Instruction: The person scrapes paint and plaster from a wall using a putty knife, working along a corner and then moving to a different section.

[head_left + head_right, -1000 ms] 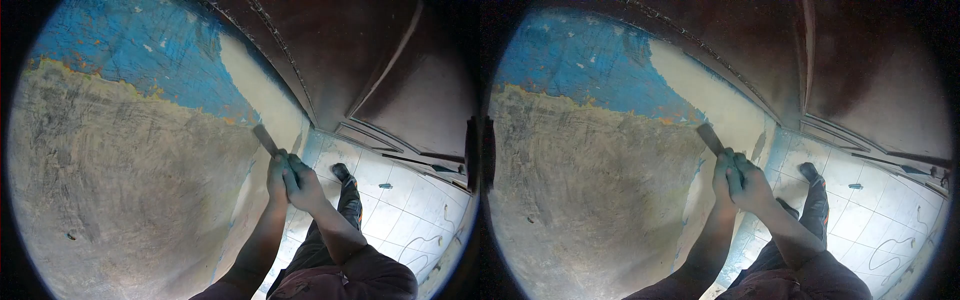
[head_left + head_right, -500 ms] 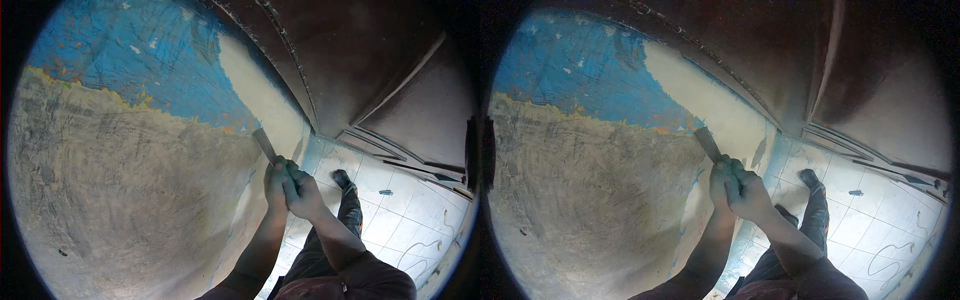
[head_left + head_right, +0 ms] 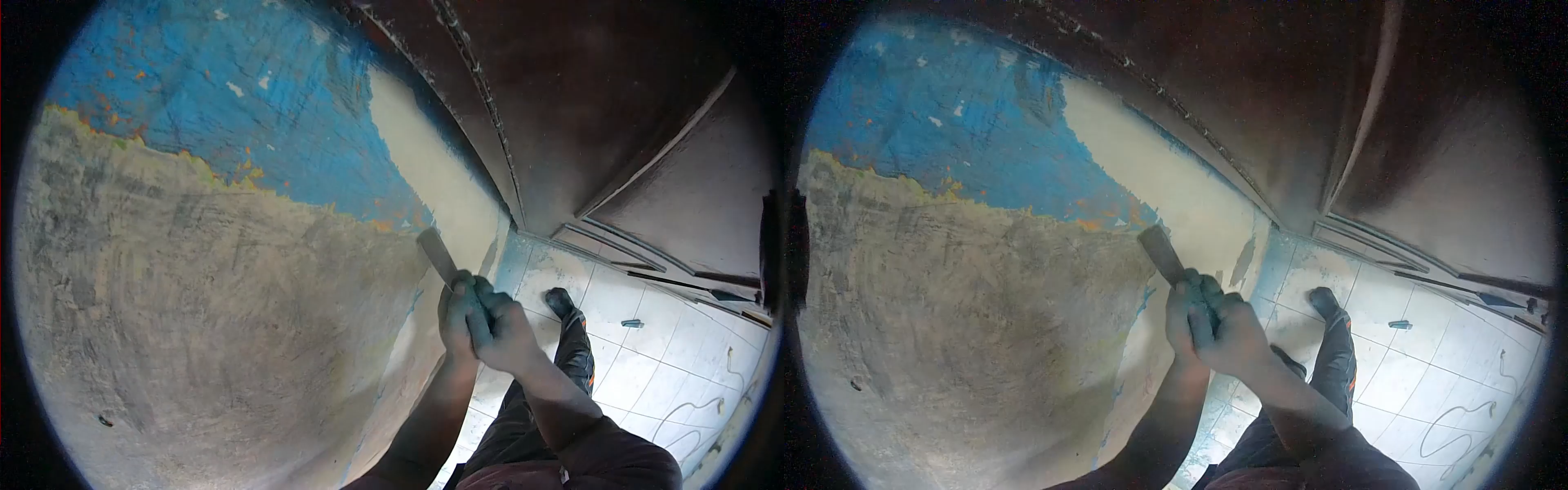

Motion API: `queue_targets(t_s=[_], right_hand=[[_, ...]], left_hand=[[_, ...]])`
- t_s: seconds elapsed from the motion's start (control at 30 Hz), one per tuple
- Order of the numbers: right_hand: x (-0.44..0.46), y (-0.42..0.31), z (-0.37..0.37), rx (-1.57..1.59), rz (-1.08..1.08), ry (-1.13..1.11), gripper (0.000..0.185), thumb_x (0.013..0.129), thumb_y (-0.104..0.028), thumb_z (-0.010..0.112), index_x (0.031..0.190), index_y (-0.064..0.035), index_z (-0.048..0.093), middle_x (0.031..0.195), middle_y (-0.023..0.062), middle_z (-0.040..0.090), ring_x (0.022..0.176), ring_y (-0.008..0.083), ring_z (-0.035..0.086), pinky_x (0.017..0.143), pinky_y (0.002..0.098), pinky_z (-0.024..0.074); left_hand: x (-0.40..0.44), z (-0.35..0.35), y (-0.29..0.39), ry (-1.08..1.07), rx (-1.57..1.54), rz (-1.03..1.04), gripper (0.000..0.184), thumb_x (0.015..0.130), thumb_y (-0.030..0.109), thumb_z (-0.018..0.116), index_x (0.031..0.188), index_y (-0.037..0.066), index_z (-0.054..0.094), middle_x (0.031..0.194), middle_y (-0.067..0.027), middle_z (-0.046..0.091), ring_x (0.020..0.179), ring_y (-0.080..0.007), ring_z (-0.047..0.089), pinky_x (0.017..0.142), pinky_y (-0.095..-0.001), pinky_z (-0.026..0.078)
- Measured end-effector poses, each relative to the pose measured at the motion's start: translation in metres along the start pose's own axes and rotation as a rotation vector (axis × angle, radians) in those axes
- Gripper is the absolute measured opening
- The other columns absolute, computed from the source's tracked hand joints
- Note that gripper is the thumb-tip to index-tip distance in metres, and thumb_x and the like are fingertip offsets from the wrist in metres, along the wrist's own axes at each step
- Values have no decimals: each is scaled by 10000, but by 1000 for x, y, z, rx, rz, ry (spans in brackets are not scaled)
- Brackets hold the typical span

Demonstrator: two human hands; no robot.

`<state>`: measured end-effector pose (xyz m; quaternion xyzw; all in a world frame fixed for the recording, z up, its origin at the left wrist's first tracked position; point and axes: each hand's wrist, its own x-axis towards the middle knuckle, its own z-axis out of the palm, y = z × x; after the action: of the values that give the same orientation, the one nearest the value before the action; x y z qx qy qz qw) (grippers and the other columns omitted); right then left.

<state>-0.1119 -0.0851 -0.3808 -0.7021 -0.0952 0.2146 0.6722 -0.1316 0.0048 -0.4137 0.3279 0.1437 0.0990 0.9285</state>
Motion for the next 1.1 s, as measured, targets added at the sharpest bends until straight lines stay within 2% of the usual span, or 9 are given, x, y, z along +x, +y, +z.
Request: queue_targets(t_s=[0.07,0.13,0.47,0.5,0.53,0.57,0.63,0.97,1.1], right_hand=[[1,1,-3,-33,114,-73,230,810,-66,501,1010,45,528,732,238,566,687,325,595,615,358,448],[-8,13,0,-167,-160,61,231,805,-75,519,1005,41,527,715,238,561,617,333,576,575,352,440],[0,11,7,-36,-214,101,243,786,-148,528,978,1,541,723,234,573,646,395,597,548,404,495],[3,10,10,-79,-190,94,249,784,-144,531,987,0,538,722,231,574,638,389,597,546,402,495],[3,9,12,-122,-159,78,256,783,-141,534,997,-2,535,722,229,576,631,382,598,544,400,494],[3,5,9,-123,-155,72,256,783,-141,534,997,-2,535,722,229,576,631,382,598,544,400,494],[8,-9,1,-51,-86,82,249,801,-78,516,1010,57,533,750,240,560,646,337,573,598,359,442],[-9,1,1,-58,-115,77,221,781,-79,545,957,54,542,741,234,559,677,328,576,610,356,453],[-1,2,10,-90,-71,81,233,791,-90,539,979,48,544,725,232,549,641,316,573,594,363,452]], left_hand=[[-2,0,-5,45,9,-12,165,883,201,453,938,46,454,737,-28,451,621,-91,430,521,-219,349],[-10,5,-8,92,41,-21,164,882,195,438,927,38,446,714,-29,432,597,-94,413,512,-216,338],[-9,2,-2,54,7,-7,124,879,147,461,908,26,454,730,-46,465,614,-105,451,524,-237,375],[-9,5,1,5,-84,-25,130,881,152,465,916,27,458,734,-46,470,616,-102,454,522,-239,377],[-5,18,5,226,96,48,138,878,163,473,927,34,459,731,-41,467,614,-101,453,522,-240,376],[-2,16,4,233,94,49,138,878,163,473,927,34,459,731,-41,467,614,-101,453,522,-240,376],[9,11,4,15,7,-52,137,871,158,474,935,38,459,729,-39,467,613,-103,452,520,-237,375],[-6,22,-1,148,-21,-42,121,865,168,477,876,54,437,701,-28,441,580,-109,429,517,-247,365],[-7,22,-5,113,-46,119,109,868,160,469,866,58,431,646,-13,398,545,-101,387,489,-243,325]])
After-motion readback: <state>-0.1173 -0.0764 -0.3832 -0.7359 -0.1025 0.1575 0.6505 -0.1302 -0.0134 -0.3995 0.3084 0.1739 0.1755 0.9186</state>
